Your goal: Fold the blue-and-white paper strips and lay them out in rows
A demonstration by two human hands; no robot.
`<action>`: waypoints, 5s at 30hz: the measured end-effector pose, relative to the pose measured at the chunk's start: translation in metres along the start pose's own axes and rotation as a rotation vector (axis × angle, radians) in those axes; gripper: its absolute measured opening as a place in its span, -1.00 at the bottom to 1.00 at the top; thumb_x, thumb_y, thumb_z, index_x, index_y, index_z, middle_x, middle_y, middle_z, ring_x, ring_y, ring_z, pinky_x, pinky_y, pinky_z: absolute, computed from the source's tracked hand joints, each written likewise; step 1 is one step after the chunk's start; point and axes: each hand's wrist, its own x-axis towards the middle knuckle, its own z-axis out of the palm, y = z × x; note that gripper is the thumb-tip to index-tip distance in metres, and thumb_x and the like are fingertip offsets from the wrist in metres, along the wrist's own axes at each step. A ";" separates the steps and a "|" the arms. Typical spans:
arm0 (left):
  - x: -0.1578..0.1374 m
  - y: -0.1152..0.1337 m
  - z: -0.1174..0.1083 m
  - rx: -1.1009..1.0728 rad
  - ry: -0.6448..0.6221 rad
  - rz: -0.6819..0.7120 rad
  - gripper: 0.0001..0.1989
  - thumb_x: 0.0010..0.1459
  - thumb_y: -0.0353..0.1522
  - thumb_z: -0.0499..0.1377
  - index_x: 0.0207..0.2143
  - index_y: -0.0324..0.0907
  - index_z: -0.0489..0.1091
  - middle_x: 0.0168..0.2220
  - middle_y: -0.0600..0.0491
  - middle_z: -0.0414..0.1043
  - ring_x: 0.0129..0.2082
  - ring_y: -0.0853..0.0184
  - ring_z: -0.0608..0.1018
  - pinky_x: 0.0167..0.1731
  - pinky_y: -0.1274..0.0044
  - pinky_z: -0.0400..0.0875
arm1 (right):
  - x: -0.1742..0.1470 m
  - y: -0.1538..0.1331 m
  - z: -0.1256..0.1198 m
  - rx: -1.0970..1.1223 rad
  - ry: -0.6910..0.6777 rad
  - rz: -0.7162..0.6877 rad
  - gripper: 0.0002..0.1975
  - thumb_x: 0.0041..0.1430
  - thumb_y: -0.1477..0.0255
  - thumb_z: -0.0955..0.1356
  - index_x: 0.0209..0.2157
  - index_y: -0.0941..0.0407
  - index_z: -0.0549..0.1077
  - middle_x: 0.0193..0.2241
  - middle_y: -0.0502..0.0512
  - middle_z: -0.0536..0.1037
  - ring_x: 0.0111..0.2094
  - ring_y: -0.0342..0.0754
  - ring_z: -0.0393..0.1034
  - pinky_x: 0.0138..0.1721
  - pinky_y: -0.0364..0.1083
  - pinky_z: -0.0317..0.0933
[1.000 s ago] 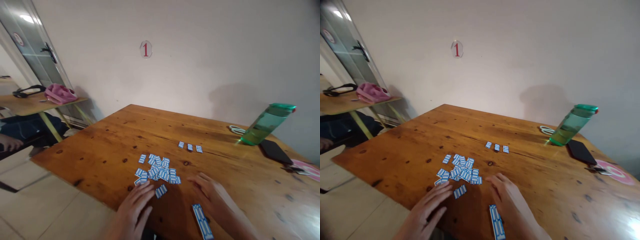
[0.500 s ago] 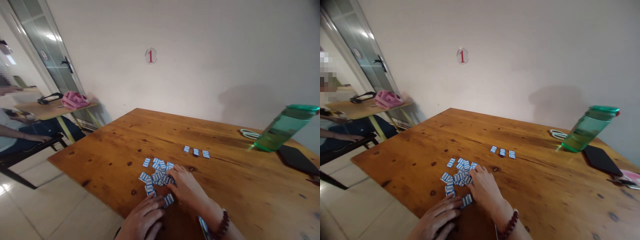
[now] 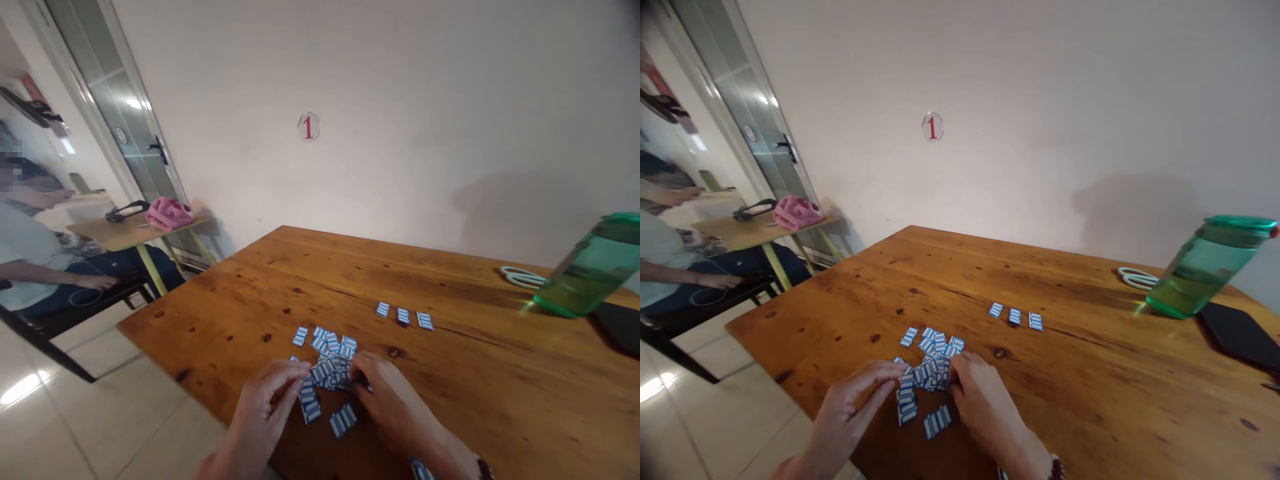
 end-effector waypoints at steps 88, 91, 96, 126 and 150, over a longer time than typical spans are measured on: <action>0.079 0.026 0.096 -1.058 -0.159 -0.736 -0.81 -0.25 -0.36 0.30 -0.51 -0.25 0.42 -0.56 0.08 0.45 -0.55 0.40 0.44 -0.46 0.56 0.29 | 0.010 0.023 -0.029 0.808 0.595 0.309 -0.73 -0.26 0.24 0.42 -0.66 0.14 0.34 -0.70 -0.04 0.34 -0.60 -0.16 0.14 -0.56 -0.16 0.04; 0.078 0.026 0.097 -1.074 -0.176 -0.737 -0.80 -0.26 -0.34 0.32 -0.51 -0.25 0.43 -0.57 0.10 0.45 -0.56 0.41 0.44 -0.44 0.56 0.29 | 0.009 0.024 -0.027 0.811 0.580 0.319 -0.73 -0.26 0.24 0.42 -0.66 0.14 0.34 -0.69 -0.04 0.34 -0.60 -0.16 0.14 -0.57 -0.16 0.03; 0.078 0.026 0.098 -1.106 -0.220 -0.726 -0.78 -0.24 -0.31 0.32 -0.51 -0.26 0.45 -0.53 0.06 0.46 -0.52 0.38 0.46 -0.40 0.53 0.30 | 0.009 0.026 -0.023 0.822 0.579 0.312 -0.73 -0.24 0.25 0.42 -0.64 0.13 0.34 -0.68 -0.03 0.36 -0.60 -0.15 0.16 -0.56 -0.15 0.05; 0.078 0.025 0.098 -1.059 -0.220 -0.670 -0.84 -0.20 -0.34 0.29 -0.56 -0.28 0.46 -0.60 0.08 0.43 -0.57 0.43 0.43 -0.49 0.60 0.28 | 0.008 0.021 -0.021 0.715 0.577 0.272 -0.77 -0.15 0.27 0.38 -0.62 0.13 0.33 -0.67 -0.04 0.35 -0.59 -0.14 0.17 -0.56 -0.16 0.06; 0.096 0.010 0.074 -1.258 0.093 -0.774 -0.86 -0.17 -0.49 0.26 -0.49 -0.27 0.35 -0.56 0.02 0.49 -0.52 0.29 0.56 -0.51 0.55 0.41 | -0.001 0.007 -0.005 0.042 -0.018 -0.017 -0.79 -0.03 0.61 0.31 -0.31 0.11 0.45 -0.31 0.09 0.41 -0.24 -0.03 0.29 -0.20 -0.12 0.12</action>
